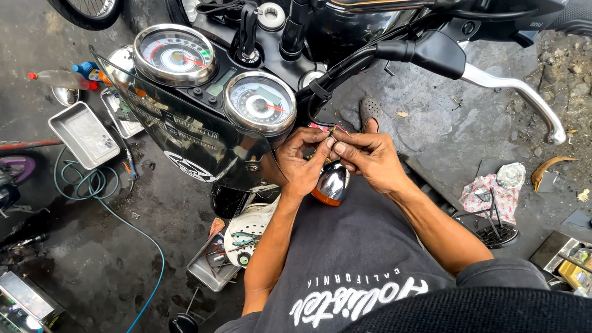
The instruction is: Repairing and testing the electrical wiring of a motorcycle's front indicators and headlight
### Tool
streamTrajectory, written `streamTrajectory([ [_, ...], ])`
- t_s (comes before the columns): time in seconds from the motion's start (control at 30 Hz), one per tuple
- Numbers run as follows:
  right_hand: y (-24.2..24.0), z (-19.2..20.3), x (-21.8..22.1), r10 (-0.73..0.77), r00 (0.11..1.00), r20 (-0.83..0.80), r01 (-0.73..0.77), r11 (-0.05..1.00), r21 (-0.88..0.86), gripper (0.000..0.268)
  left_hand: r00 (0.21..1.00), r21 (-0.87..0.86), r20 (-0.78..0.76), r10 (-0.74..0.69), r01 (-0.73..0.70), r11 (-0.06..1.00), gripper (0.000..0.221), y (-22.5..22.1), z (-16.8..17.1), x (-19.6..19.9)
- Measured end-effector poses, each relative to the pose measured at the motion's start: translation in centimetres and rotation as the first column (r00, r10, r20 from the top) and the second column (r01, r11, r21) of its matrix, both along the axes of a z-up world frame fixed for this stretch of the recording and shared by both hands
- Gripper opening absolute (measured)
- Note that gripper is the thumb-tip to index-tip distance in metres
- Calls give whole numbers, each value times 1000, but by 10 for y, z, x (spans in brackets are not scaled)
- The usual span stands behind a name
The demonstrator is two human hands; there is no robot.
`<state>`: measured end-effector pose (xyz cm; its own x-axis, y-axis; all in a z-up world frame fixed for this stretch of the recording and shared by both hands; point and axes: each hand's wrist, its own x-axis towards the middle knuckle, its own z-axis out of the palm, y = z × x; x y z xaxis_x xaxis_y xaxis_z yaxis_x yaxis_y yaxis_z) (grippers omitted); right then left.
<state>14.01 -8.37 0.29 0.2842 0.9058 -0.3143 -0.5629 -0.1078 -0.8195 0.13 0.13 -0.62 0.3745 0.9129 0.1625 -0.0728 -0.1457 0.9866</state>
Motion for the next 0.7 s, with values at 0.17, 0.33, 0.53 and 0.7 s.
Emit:
streamTrajectory([
  [0.17, 3, -3, -5, -21, 998, -53, 21, 1000, 0, 28, 1000, 8, 3, 9, -9, 1000, 10, 1, 4, -1],
  [0.33, 2, -5, -6, -40, 996, -74, 39, 999, -11, 27, 1000, 28, -10, -10, 10, 1000, 8, 1, 4, -2],
  [0.53, 3, -11, -9, -52, 994, -93, 51, 999, -8, 24, 999, 60, -44, -25, 27, 998, 9, 3, 10, -4],
  [0.7, 3, -13, -10, -66, 992, -108, 65, 998, -16, 22, 997, 94, -52, -56, 61, 994, 8, 6, 13, -3],
])
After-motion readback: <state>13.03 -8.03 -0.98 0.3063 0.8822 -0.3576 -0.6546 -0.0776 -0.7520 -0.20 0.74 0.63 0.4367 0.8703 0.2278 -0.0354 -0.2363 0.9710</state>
